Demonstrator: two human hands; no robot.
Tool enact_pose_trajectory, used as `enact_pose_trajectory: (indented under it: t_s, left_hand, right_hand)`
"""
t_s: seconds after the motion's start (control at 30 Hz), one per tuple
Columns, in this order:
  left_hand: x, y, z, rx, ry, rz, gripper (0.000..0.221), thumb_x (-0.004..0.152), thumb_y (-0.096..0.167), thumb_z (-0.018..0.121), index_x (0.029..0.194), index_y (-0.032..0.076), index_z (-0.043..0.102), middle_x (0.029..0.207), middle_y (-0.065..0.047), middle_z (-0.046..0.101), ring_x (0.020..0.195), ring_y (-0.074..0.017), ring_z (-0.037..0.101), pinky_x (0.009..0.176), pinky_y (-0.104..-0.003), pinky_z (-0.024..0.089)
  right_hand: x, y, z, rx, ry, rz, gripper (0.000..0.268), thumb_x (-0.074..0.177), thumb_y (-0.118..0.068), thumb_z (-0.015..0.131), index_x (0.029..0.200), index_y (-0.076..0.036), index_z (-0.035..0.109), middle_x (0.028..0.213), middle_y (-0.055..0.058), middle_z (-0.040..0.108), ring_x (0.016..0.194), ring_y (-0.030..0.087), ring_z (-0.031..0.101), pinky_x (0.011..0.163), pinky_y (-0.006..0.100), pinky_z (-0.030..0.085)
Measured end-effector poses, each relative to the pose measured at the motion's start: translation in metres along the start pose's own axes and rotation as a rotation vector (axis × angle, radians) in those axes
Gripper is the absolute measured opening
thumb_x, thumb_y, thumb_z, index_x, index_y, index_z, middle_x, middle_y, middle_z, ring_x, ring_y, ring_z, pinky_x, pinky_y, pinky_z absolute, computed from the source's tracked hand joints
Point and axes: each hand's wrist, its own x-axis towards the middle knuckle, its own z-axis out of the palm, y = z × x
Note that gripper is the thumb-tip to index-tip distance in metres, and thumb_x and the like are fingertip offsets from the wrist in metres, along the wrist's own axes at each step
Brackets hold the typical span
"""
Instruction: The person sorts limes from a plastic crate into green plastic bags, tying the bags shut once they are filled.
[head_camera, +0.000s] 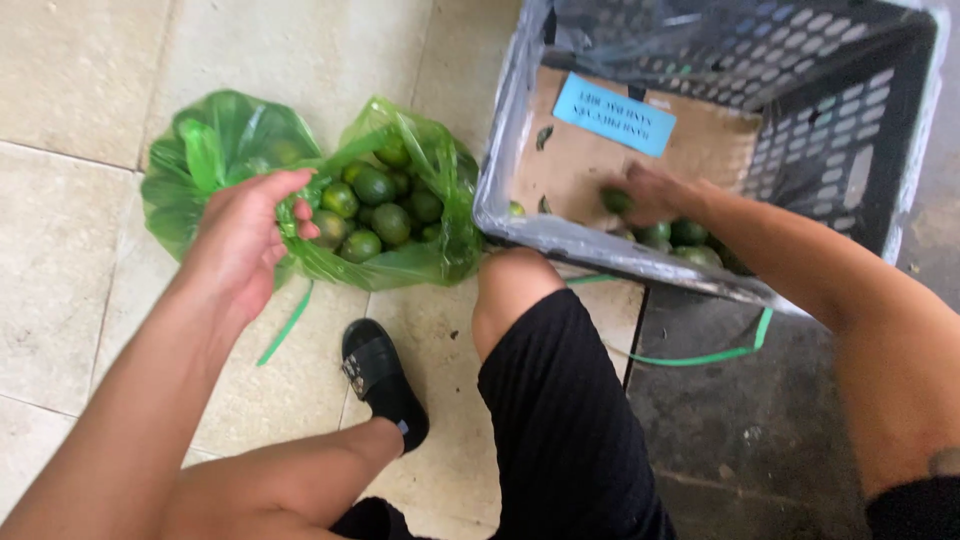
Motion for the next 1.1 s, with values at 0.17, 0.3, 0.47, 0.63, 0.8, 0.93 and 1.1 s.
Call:
enact_pose_trajectory:
  t_s: [0.17, 0.3, 0.47, 0.63, 0.8, 0.93, 1.1]
  left_hand:
    - [0.005, 0.004, 0.002, -0.008, 0.006, 0.051, 0.027, 0.088, 0.032, 0.071, 0.106, 0.013, 0.068, 0.079, 0.002, 0.06, 0.069, -0.0102, 0.053, 0.075, -0.031, 0.036]
    - [0.008, 0.002, -0.001, 0.026, 0.047, 0.034, 0.031, 0.088, 0.033, 0.072, 0.108, 0.01, 0.067, 0.076, 0.002, 0.056, 0.066, -0.0102, 0.048, 0.078, -0.031, 0.036]
    - [0.033, -0.021, -0.012, -0.01, 0.021, 0.013, 0.03, 0.087, 0.023, 0.077, 0.106, 0.006, 0.06, 0.071, 0.002, 0.051, 0.06, -0.0101, 0.046, 0.066, -0.033, 0.046]
    - [0.031, -0.032, -0.021, 0.223, -0.124, -0.23, 0.035, 0.089, 0.027, 0.077, 0.102, -0.005, 0.07, 0.061, 0.001, 0.042, 0.049, -0.0107, 0.037, 0.056, -0.032, 0.046]
    - [0.02, -0.014, -0.012, 0.188, -0.11, -0.118, 0.059, 0.091, 0.037, 0.072, 0.128, -0.008, 0.06, 0.067, -0.003, 0.049, 0.048, -0.0108, 0.032, 0.055, -0.032, 0.041]
    - [0.006, 0.006, -0.001, 0.076, -0.12, -0.03, 0.088, 0.088, 0.068, 0.052, 0.156, 0.015, 0.038, 0.138, -0.009, 0.058, 0.046, -0.0081, 0.027, 0.074, -0.033, 0.046]
    - [0.0, 0.01, 0.003, 0.011, -0.236, 0.164, 0.101, 0.085, 0.076, 0.041, 0.163, 0.016, 0.016, 0.169, -0.009, 0.021, 0.046, -0.0065, 0.029, 0.079, -0.042, 0.049]
  right_hand:
    - [-0.026, 0.004, -0.003, 0.063, -0.091, -0.001, 0.106, 0.063, -0.023, 0.084, 0.154, -0.035, 0.03, 0.148, 0.023, 0.036, 0.132, 0.045, 0.047, 0.111, 0.048, 0.046]
    - [-0.026, 0.002, -0.003, 0.155, -0.1, 0.117, 0.107, 0.062, -0.026, 0.088, 0.152, -0.036, 0.031, 0.143, 0.021, 0.043, 0.133, 0.044, 0.049, 0.115, 0.047, 0.044]
    - [-0.013, 0.026, -0.009, 0.248, 0.032, 0.124, 0.102, 0.06, -0.026, 0.092, 0.147, -0.034, 0.039, 0.136, 0.022, 0.049, 0.131, 0.043, 0.051, 0.112, 0.049, 0.045]
    - [-0.035, -0.006, -0.096, 0.832, 0.427, -0.217, 0.084, 0.077, 0.0, 0.082, 0.147, -0.019, 0.039, 0.128, 0.01, 0.053, 0.119, 0.028, 0.055, 0.09, 0.043, 0.056]
    - [-0.059, -0.169, -0.202, 1.175, 0.359, -0.393, 0.092, 0.076, 0.003, 0.078, 0.151, -0.026, 0.031, 0.129, 0.008, 0.051, 0.119, 0.03, 0.063, 0.084, 0.044, 0.063]
    - [-0.031, -0.298, -0.202, 1.139, 0.17, -0.491, 0.086, 0.075, -0.005, 0.082, 0.144, -0.029, 0.036, 0.135, 0.014, 0.052, 0.124, 0.038, 0.062, 0.076, 0.047, 0.066]
    - [0.067, -0.393, -0.122, 1.306, -0.081, -0.011, 0.098, 0.068, -0.015, 0.085, 0.148, -0.028, 0.03, 0.137, 0.017, 0.054, 0.121, 0.041, 0.063, 0.073, 0.06, 0.066]
